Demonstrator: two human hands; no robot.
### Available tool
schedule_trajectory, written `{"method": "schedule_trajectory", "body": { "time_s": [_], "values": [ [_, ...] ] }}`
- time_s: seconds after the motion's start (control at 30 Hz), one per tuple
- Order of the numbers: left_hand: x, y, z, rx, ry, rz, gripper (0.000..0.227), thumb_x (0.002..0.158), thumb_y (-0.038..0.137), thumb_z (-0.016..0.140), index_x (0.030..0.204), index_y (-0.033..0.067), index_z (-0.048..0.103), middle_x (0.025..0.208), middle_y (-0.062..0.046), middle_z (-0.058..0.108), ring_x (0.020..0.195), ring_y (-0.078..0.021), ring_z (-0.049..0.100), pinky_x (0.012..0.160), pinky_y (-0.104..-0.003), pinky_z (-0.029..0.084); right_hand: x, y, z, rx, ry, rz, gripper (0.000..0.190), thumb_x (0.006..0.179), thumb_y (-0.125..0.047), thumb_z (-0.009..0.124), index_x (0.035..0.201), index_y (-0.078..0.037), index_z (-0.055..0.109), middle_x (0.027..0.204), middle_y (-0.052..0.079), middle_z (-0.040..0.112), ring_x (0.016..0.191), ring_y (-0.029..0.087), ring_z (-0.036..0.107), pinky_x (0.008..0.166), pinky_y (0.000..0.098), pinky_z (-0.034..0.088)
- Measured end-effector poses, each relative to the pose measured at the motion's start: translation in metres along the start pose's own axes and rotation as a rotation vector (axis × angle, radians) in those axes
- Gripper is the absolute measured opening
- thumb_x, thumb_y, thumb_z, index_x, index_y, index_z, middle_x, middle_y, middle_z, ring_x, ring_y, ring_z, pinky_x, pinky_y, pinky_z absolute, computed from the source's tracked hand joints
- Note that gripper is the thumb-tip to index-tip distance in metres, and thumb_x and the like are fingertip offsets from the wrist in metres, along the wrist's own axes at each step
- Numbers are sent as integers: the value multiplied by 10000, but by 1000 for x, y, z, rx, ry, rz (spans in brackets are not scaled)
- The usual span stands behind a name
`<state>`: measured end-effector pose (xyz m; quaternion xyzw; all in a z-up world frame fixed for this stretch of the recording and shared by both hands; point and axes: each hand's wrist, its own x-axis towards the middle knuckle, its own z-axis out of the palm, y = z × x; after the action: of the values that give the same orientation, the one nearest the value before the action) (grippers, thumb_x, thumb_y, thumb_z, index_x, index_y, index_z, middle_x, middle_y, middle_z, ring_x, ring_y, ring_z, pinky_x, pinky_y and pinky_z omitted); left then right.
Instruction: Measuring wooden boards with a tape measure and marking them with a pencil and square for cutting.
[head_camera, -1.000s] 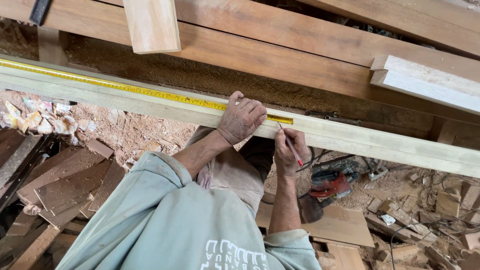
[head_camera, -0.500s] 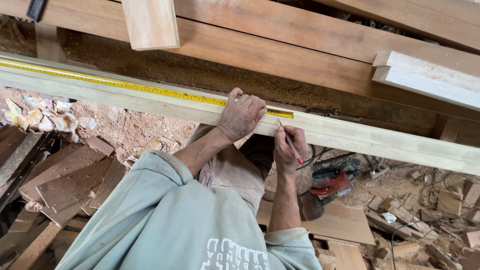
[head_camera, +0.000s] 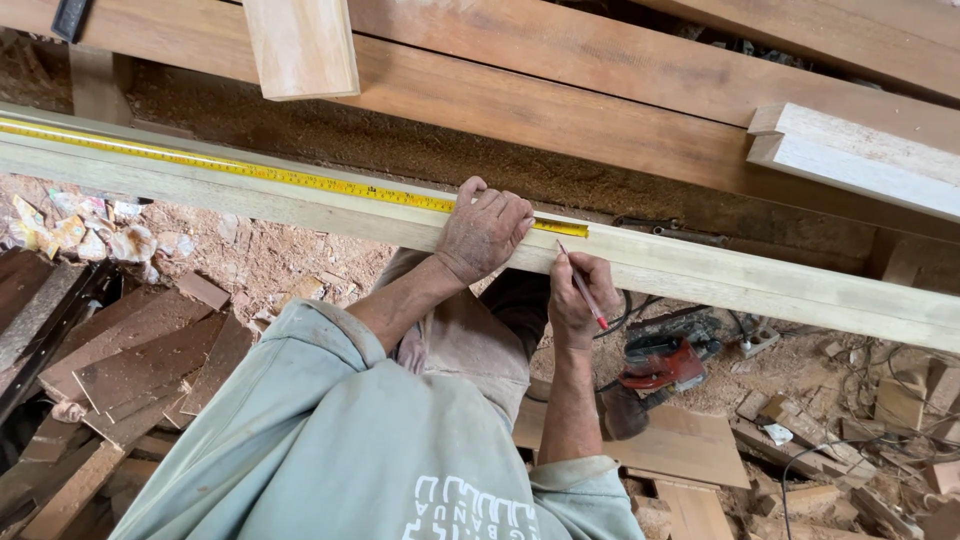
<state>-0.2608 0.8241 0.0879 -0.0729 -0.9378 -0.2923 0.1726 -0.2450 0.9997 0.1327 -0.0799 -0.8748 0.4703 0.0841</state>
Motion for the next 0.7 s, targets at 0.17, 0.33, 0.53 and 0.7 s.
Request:
{"method": "schedule_trajectory", "body": {
  "time_s": [0.17,0.33,0.53,0.7],
  "values": [
    [1,0,0,-12,-1,-3,191,1034,332,565,926,178,598,813,-61,606,808,-230,648,971,-454,429,-2,3,0,-2,6,-18,70,810,-80,808,851,-74,752,653,136,701,575,229,698,538,320,523],
    [0,1,0,-8,-2,-6,192,1040,329,548,932,178,595,826,-60,604,813,-227,647,971,-451,428,-1,2,-2,-33,-5,-31,65,818,-86,803,849,-83,746,639,120,700,575,229,702,534,314,522],
    [1,1,0,-2,9,3,192,1040,325,551,924,178,595,817,-66,604,804,-233,650,960,-450,437,-1,4,0,-24,9,-24,66,810,-82,802,851,-82,749,654,128,708,589,239,711,542,320,529],
    [2,0,1,-5,9,8,194,1045,324,538,930,181,600,825,-62,610,805,-229,650,955,-447,436,-1,2,-3,-45,-3,-37,63,803,-73,804,837,-89,754,641,125,704,588,254,717,526,323,528]
  ]
}}
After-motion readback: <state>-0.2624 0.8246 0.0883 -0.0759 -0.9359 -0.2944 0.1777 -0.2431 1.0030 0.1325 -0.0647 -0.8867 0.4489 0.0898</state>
